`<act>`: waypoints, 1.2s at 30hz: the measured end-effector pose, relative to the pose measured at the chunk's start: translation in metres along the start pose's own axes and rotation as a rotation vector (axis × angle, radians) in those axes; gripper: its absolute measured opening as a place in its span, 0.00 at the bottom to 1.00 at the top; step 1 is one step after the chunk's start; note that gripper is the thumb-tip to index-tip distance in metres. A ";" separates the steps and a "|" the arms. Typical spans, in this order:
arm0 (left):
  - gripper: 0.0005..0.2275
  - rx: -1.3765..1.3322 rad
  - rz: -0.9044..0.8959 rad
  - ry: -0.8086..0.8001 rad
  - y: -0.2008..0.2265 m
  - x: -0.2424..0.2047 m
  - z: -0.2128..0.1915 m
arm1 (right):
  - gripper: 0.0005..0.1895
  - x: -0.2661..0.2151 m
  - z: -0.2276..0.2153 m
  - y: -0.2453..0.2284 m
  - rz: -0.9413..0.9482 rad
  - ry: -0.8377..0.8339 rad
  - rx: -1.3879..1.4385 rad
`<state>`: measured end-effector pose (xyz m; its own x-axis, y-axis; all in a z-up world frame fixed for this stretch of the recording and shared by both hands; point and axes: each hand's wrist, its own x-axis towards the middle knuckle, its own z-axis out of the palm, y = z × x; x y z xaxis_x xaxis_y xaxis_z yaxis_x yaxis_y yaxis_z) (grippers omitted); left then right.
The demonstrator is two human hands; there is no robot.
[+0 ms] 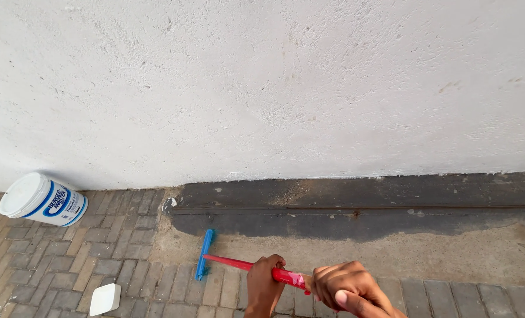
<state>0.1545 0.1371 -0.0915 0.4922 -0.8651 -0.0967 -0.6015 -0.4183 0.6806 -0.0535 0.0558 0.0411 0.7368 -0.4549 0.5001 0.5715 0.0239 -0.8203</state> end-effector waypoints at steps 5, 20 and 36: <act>0.06 -0.057 0.103 -0.118 0.070 -0.014 -0.014 | 0.25 0.004 -0.008 -0.049 -0.110 0.016 0.018; 0.06 -0.079 0.088 0.100 0.015 0.020 -0.008 | 0.21 0.035 -0.024 -0.015 0.024 -0.162 -0.054; 0.05 -0.033 -0.048 0.099 -0.066 0.022 0.020 | 0.23 0.038 -0.008 0.046 0.203 -0.259 -0.156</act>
